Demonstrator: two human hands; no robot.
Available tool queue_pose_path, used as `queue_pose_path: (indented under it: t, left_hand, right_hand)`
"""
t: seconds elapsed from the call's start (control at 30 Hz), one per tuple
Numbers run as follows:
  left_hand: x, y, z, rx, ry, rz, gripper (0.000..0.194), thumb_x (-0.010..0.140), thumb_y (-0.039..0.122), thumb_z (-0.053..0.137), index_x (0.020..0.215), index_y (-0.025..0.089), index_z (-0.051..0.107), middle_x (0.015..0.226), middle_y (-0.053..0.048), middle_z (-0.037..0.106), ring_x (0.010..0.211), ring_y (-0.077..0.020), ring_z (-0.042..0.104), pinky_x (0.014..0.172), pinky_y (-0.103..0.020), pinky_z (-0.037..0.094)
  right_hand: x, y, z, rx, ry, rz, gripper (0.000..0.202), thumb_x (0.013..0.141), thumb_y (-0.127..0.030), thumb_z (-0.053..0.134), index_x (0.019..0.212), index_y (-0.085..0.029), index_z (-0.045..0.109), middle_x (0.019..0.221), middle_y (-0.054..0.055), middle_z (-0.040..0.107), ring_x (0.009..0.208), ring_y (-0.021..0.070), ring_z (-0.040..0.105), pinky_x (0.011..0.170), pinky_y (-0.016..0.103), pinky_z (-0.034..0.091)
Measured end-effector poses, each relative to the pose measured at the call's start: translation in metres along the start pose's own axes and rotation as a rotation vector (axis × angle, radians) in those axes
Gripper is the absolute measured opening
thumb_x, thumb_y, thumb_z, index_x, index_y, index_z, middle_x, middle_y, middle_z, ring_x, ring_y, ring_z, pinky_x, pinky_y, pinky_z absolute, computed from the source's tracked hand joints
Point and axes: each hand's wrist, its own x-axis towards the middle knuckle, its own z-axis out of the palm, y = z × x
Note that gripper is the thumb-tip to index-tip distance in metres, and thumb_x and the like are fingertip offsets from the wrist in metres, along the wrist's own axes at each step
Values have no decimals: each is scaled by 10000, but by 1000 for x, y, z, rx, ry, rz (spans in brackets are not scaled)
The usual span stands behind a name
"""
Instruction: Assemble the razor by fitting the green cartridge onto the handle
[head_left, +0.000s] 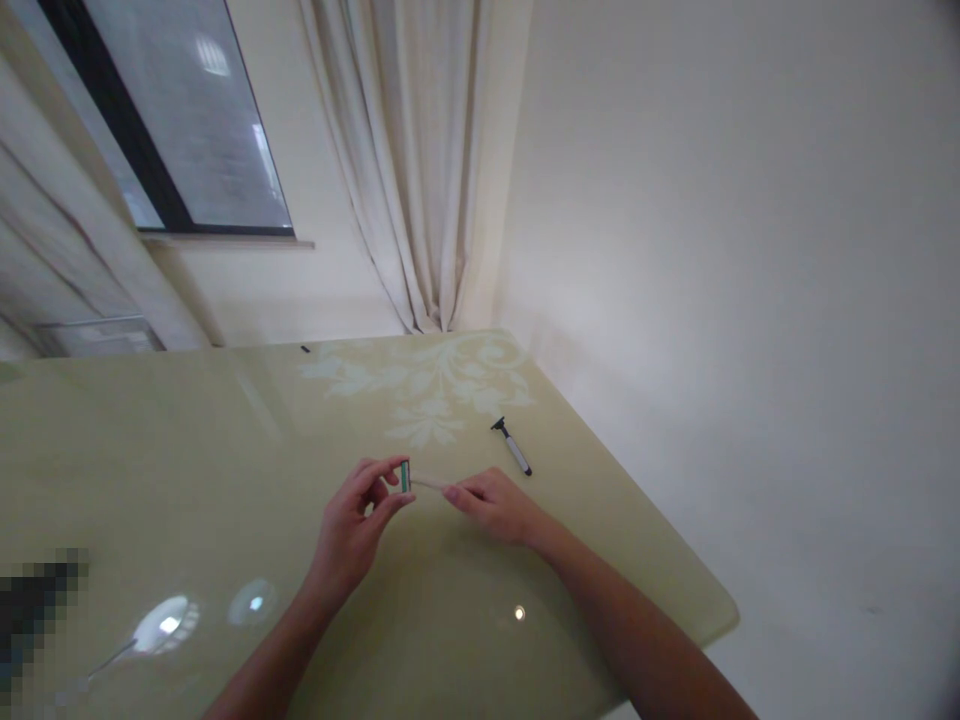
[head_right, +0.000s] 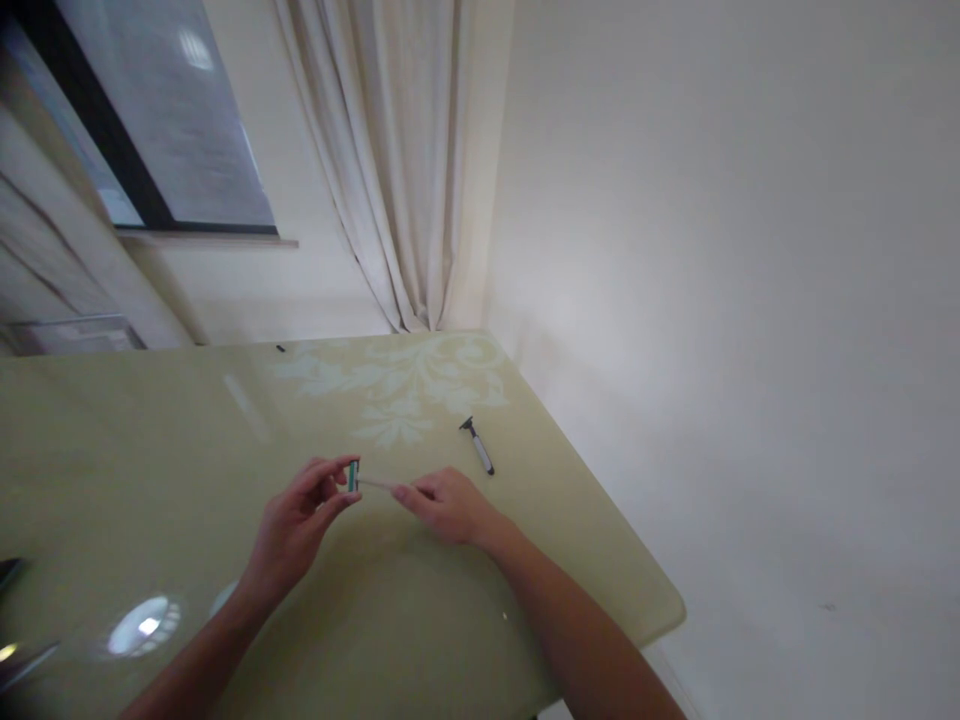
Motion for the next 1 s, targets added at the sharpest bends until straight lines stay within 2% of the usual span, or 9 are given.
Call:
queue_pose_path:
  t: [0.1, 0.27, 0.43, 0.57, 0.73, 0.9, 1.0]
  left_hand:
    - [0, 0, 1, -4, -11, -10, 313, 845, 325, 771, 1149, 251, 768, 863, 13, 588, 675, -116, 549, 622, -234, 451]
    - [-1, 1, 1, -8, -9, -5, 319, 848, 322, 772, 1159, 255, 764, 870, 11, 593, 699, -122, 567, 646, -238, 464]
    - [-1, 1, 2, -7, -24, -1, 321, 857, 323, 766, 1172, 258, 764, 870, 9, 591, 691, -120, 558, 644, -239, 461]
    - [-1, 1, 2, -17, -20, 10, 319, 857, 325, 767, 1170, 258, 767, 857, 11, 583, 700, -123, 561, 661, -243, 466]
    - [-2, -1, 1, -28, -14, -17, 310, 852, 316, 773, 1158, 269, 767, 866, 16, 580, 704, -119, 555, 652, -236, 455]
    - [-2, -2, 0, -38, -20, -2, 314, 854, 309, 771, 1165, 268, 766, 861, 15, 579, 710, -120, 558, 665, -236, 460]
    - [-1, 0, 1, -28, -3, -2, 313, 845, 311, 774, 1154, 259, 769, 854, 12, 583, 710, -124, 565, 661, -238, 465]
  right_hand:
    - [0, 1, -3, -22, 61, 15, 626, 1038, -640, 355, 599, -193, 364, 586, -44, 300, 543, 94, 302, 550, 285, 178]
    - [-2, 0, -3, -41, -18, -37, 608, 1039, -627, 354, 623, -189, 419, 574, -44, 332, 542, 97, 334, 558, 284, 190]
    - [-3, 1, -5, -64, 69, -21, 612, 1045, -621, 348, 613, -190, 394, 578, -42, 338, 540, 96, 336, 561, 280, 199]
    - [-3, -1, -1, -52, -3, -77, 590, 1042, -612, 366, 638, -189, 438, 574, -43, 365, 543, 97, 360, 568, 276, 213]
    - [-2, 2, -2, -111, 63, -25, 616, 1051, -612, 354, 612, -184, 414, 569, -44, 354, 538, 93, 340, 571, 284, 195]
    - [-3, 1, -1, -95, 14, -71, 597, 1048, -606, 381, 629, -184, 436, 561, -49, 352, 524, 89, 356, 564, 281, 194]
    - [-3, 1, -3, -155, 64, -24, 614, 1042, -610, 389, 601, -183, 414, 549, -47, 344, 525, 91, 344, 571, 286, 191]
